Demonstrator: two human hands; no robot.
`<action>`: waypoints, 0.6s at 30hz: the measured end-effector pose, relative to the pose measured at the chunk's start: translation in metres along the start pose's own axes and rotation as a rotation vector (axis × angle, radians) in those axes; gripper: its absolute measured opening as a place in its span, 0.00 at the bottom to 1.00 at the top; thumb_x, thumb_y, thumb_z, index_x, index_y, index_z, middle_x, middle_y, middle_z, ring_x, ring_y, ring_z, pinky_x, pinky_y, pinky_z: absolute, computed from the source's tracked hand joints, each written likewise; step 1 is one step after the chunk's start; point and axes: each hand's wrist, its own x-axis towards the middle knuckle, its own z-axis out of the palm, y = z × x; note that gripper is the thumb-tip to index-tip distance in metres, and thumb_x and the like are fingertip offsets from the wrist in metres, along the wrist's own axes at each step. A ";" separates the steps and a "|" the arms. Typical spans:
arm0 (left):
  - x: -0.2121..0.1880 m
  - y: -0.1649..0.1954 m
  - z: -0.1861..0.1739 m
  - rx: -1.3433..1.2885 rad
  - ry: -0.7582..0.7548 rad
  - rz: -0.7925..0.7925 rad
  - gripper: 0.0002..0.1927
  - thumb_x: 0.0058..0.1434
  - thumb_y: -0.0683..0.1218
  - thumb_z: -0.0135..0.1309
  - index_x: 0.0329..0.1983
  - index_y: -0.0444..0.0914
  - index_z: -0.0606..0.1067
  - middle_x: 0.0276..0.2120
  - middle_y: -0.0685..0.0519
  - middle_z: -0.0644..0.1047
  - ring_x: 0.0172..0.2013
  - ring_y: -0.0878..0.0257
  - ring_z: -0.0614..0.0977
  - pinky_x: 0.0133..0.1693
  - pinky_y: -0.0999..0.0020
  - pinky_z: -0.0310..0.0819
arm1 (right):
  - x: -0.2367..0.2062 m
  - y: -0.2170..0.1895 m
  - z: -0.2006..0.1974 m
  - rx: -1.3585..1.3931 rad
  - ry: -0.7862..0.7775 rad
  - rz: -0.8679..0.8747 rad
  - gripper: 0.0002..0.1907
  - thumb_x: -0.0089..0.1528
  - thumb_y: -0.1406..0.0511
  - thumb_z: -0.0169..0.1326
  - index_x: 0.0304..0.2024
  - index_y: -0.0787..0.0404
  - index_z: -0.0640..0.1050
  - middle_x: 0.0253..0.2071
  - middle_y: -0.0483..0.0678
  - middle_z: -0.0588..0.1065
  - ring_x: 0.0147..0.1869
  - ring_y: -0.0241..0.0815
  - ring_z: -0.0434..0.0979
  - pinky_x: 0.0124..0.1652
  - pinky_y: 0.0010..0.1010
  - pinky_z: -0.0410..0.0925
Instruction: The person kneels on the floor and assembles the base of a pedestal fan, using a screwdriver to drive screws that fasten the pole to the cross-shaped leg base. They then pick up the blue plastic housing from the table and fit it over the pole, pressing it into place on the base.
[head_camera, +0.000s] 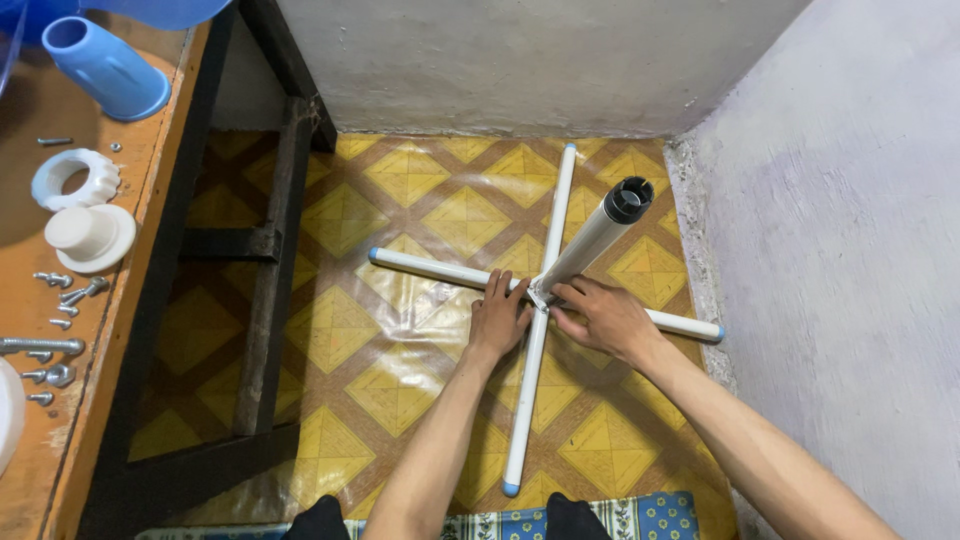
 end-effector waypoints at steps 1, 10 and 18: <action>0.000 0.000 -0.001 -0.002 -0.001 -0.001 0.33 0.63 0.54 0.57 0.71 0.51 0.64 0.72 0.47 0.59 0.74 0.51 0.52 0.58 0.35 0.64 | -0.001 0.001 -0.002 0.009 0.000 -0.011 0.14 0.63 0.59 0.55 0.48 0.58 0.78 0.40 0.50 0.79 0.34 0.51 0.82 0.33 0.40 0.76; -0.002 0.001 -0.001 0.002 0.009 0.010 0.33 0.63 0.54 0.57 0.71 0.50 0.64 0.72 0.47 0.59 0.74 0.50 0.52 0.58 0.36 0.64 | -0.001 0.004 0.009 -0.009 -0.032 0.155 0.19 0.66 0.52 0.56 0.47 0.59 0.77 0.31 0.52 0.81 0.29 0.52 0.81 0.30 0.41 0.75; -0.002 0.003 -0.002 0.011 -0.010 -0.007 0.33 0.64 0.55 0.56 0.72 0.51 0.64 0.73 0.48 0.58 0.75 0.52 0.51 0.59 0.37 0.64 | -0.002 -0.007 0.000 0.031 0.031 0.090 0.14 0.66 0.58 0.55 0.50 0.58 0.78 0.36 0.51 0.80 0.33 0.52 0.82 0.31 0.41 0.75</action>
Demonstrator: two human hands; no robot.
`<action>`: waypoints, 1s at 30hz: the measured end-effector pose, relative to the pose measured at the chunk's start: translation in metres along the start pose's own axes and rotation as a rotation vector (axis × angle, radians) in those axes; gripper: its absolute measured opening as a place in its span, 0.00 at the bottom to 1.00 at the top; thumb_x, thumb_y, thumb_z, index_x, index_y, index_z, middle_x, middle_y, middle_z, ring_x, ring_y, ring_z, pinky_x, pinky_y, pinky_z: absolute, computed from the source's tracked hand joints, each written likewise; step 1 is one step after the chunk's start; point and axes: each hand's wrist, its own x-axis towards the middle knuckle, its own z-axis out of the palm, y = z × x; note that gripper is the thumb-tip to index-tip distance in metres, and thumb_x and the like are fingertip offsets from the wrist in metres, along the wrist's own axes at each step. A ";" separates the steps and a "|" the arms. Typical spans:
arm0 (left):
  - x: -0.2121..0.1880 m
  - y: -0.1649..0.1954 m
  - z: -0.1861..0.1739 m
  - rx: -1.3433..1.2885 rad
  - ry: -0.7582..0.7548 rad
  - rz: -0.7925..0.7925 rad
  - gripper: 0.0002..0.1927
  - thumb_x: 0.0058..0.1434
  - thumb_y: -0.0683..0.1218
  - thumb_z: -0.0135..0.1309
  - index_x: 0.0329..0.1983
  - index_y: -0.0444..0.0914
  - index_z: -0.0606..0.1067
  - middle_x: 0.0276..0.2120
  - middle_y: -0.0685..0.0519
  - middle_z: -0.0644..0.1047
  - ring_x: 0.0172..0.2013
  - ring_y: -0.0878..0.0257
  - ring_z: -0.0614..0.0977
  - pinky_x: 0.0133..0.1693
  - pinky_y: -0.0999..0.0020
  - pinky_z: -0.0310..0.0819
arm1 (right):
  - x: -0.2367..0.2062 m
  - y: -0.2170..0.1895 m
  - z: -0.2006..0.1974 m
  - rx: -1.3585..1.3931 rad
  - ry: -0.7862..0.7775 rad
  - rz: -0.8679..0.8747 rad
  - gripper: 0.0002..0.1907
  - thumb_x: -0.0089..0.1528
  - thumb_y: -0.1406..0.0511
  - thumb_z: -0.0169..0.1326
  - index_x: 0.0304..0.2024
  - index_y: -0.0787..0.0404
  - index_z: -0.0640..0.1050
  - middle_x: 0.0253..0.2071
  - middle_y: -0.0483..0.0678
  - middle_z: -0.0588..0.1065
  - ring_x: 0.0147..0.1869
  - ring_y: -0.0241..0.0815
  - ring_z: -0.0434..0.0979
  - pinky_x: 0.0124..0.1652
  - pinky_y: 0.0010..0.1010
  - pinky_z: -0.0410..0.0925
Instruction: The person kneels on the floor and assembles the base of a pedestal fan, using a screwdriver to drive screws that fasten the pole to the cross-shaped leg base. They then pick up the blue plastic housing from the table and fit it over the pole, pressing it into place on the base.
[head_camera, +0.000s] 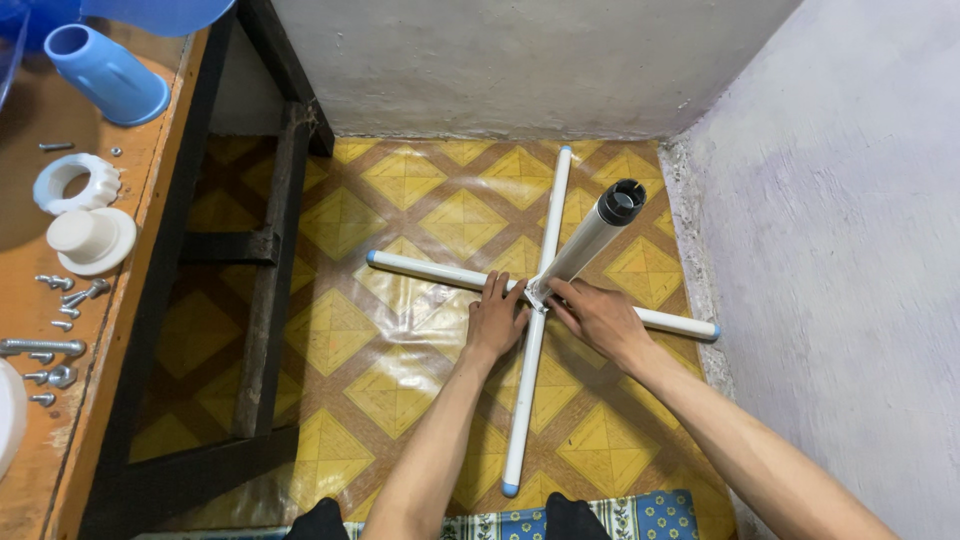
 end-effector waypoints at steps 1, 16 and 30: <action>0.001 0.000 -0.001 0.000 0.000 -0.004 0.33 0.64 0.55 0.56 0.72 0.51 0.64 0.73 0.48 0.58 0.75 0.52 0.51 0.59 0.37 0.64 | 0.000 0.000 -0.001 0.013 -0.006 -0.009 0.13 0.66 0.58 0.55 0.49 0.57 0.78 0.37 0.52 0.80 0.34 0.51 0.82 0.32 0.40 0.75; 0.001 0.000 0.000 0.002 0.003 0.005 0.33 0.64 0.55 0.57 0.71 0.51 0.64 0.73 0.47 0.58 0.75 0.51 0.51 0.58 0.37 0.64 | 0.002 0.018 0.010 -0.092 -0.126 0.111 0.18 0.66 0.51 0.57 0.44 0.59 0.75 0.23 0.51 0.76 0.26 0.52 0.79 0.30 0.41 0.73; 0.004 -0.004 0.003 0.005 0.010 0.010 0.33 0.64 0.55 0.57 0.71 0.50 0.64 0.73 0.47 0.58 0.75 0.51 0.51 0.58 0.36 0.64 | 0.003 0.015 0.002 0.089 -0.008 -0.045 0.15 0.65 0.56 0.57 0.47 0.58 0.77 0.30 0.52 0.79 0.30 0.54 0.81 0.30 0.41 0.74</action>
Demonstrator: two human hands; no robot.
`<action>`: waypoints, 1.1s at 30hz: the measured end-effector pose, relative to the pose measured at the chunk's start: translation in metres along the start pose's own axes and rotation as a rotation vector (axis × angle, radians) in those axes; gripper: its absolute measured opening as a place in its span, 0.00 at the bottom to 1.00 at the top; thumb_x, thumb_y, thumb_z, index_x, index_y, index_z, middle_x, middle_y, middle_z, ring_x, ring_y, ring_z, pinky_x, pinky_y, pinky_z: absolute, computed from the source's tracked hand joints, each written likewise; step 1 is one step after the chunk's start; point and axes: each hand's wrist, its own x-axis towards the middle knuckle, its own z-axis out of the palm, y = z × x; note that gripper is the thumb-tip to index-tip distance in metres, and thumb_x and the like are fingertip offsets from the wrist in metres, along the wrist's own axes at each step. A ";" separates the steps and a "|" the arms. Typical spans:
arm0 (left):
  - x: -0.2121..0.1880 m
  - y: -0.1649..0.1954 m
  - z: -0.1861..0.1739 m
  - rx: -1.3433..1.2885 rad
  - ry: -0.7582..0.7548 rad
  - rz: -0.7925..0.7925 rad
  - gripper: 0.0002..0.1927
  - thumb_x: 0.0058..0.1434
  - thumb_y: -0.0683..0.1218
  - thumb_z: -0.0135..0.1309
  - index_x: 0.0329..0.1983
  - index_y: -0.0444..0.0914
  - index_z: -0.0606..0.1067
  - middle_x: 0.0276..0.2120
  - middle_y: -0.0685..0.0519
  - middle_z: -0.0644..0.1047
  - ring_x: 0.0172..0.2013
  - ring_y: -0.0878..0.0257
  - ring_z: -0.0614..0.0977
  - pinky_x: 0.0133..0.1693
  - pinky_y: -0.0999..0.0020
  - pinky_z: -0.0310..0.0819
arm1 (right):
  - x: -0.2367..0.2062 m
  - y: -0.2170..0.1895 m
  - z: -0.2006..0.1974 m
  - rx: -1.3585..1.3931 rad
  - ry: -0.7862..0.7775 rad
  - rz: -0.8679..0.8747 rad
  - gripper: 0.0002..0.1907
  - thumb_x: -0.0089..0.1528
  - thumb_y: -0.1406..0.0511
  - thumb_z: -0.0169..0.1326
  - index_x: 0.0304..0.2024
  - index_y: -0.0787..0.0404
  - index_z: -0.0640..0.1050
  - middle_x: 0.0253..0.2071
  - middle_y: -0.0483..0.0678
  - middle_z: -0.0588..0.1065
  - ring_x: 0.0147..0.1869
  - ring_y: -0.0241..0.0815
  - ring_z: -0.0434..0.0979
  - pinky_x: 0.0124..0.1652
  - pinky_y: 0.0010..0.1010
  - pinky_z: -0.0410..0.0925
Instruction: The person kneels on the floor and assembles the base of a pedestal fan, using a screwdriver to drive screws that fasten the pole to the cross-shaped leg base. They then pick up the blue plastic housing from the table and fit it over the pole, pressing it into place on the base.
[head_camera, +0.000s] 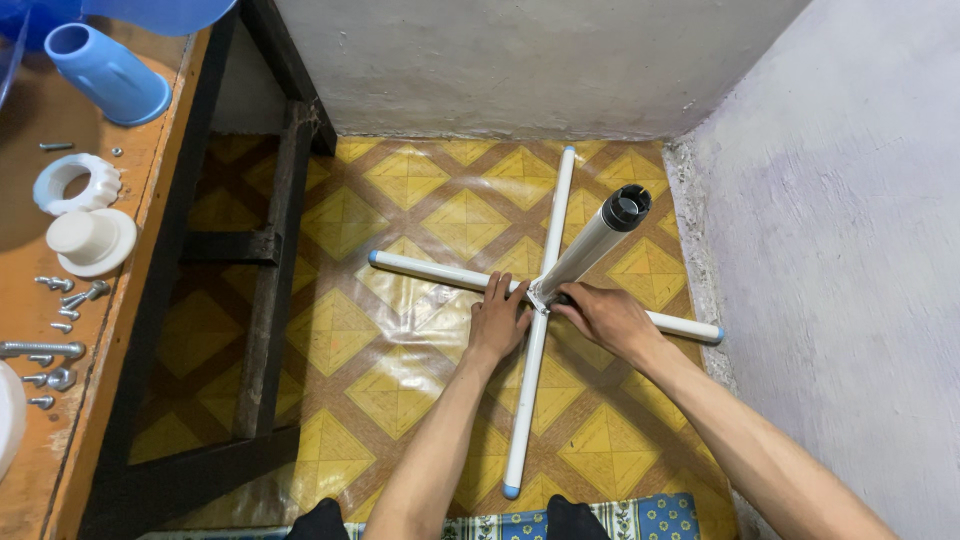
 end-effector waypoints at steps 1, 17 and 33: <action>0.000 0.000 0.000 0.004 -0.001 0.000 0.33 0.64 0.55 0.57 0.72 0.50 0.64 0.73 0.47 0.58 0.75 0.51 0.51 0.58 0.36 0.64 | 0.001 0.000 0.003 -0.027 -0.044 0.074 0.16 0.64 0.54 0.57 0.46 0.58 0.77 0.25 0.52 0.78 0.27 0.53 0.80 0.29 0.41 0.73; 0.001 0.002 0.000 -0.004 0.006 0.010 0.32 0.65 0.54 0.56 0.72 0.51 0.63 0.73 0.47 0.58 0.75 0.51 0.51 0.59 0.36 0.64 | -0.006 0.001 0.001 0.107 0.013 -0.048 0.15 0.65 0.61 0.57 0.52 0.59 0.77 0.39 0.55 0.81 0.35 0.56 0.82 0.33 0.41 0.74; -0.002 0.003 -0.003 0.000 0.016 0.015 0.33 0.64 0.54 0.57 0.71 0.50 0.64 0.72 0.47 0.59 0.74 0.50 0.52 0.58 0.36 0.64 | -0.003 -0.005 0.003 0.124 -0.020 -0.033 0.16 0.66 0.60 0.55 0.52 0.60 0.75 0.45 0.55 0.79 0.40 0.58 0.82 0.37 0.43 0.75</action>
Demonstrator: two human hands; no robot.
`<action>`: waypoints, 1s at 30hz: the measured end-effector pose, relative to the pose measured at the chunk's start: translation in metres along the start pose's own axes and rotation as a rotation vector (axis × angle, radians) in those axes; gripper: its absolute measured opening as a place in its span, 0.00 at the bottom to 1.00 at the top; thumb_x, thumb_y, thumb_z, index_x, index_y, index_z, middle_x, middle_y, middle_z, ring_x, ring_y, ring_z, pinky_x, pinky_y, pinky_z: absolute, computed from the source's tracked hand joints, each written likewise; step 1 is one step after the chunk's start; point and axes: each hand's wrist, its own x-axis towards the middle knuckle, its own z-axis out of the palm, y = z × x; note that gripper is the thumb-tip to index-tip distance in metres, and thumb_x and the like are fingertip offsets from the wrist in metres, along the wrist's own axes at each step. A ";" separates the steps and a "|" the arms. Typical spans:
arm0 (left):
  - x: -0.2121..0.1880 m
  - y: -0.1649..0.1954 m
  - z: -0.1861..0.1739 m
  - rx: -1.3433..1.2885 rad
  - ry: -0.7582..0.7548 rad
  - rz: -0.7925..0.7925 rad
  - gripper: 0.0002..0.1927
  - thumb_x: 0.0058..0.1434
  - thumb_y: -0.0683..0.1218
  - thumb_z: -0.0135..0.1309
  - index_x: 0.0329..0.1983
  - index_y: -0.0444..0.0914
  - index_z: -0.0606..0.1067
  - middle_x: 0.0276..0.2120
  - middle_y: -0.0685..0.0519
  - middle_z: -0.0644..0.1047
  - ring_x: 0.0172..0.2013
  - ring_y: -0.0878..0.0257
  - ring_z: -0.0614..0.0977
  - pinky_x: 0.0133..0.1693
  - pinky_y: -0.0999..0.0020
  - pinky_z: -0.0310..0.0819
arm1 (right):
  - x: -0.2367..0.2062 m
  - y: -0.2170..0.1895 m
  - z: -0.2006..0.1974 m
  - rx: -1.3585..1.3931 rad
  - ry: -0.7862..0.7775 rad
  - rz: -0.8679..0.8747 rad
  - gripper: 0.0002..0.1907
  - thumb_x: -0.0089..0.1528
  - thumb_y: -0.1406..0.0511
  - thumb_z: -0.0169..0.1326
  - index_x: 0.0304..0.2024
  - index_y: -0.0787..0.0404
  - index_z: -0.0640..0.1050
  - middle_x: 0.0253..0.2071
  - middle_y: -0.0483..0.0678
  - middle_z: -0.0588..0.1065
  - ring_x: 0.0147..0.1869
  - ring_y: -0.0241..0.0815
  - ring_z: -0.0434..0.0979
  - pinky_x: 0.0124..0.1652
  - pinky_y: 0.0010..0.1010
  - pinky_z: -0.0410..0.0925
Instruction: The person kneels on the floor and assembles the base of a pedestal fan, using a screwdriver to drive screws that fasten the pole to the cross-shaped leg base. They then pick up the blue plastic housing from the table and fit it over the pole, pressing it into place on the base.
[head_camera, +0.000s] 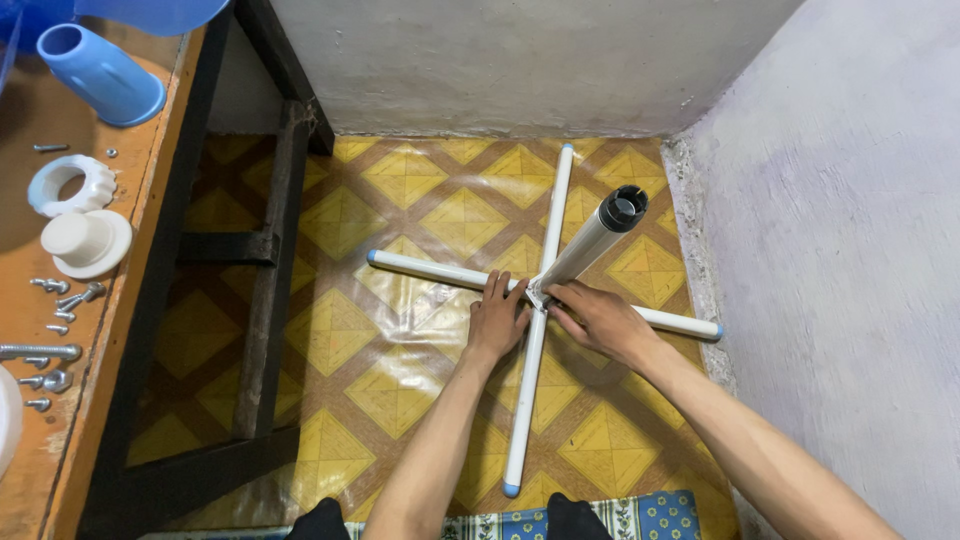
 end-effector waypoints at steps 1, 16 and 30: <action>0.000 0.000 0.000 0.004 -0.005 -0.001 0.32 0.63 0.54 0.57 0.71 0.50 0.64 0.72 0.46 0.59 0.74 0.50 0.52 0.58 0.36 0.64 | 0.000 0.001 -0.002 0.020 -0.002 -0.009 0.15 0.66 0.60 0.55 0.53 0.60 0.75 0.44 0.55 0.79 0.40 0.59 0.82 0.37 0.44 0.75; 0.002 -0.001 0.001 0.007 -0.005 -0.001 0.33 0.64 0.55 0.57 0.72 0.51 0.63 0.72 0.47 0.59 0.75 0.51 0.51 0.58 0.36 0.65 | -0.005 0.009 0.009 -0.115 -0.015 0.153 0.16 0.65 0.56 0.57 0.51 0.56 0.76 0.28 0.53 0.79 0.26 0.55 0.80 0.28 0.44 0.73; 0.002 -0.001 0.000 0.005 -0.027 -0.016 0.33 0.64 0.55 0.56 0.72 0.51 0.63 0.73 0.47 0.58 0.75 0.51 0.51 0.59 0.36 0.63 | 0.002 0.006 0.008 -0.108 -0.151 0.284 0.18 0.66 0.52 0.55 0.47 0.58 0.73 0.25 0.56 0.78 0.28 0.56 0.81 0.29 0.44 0.73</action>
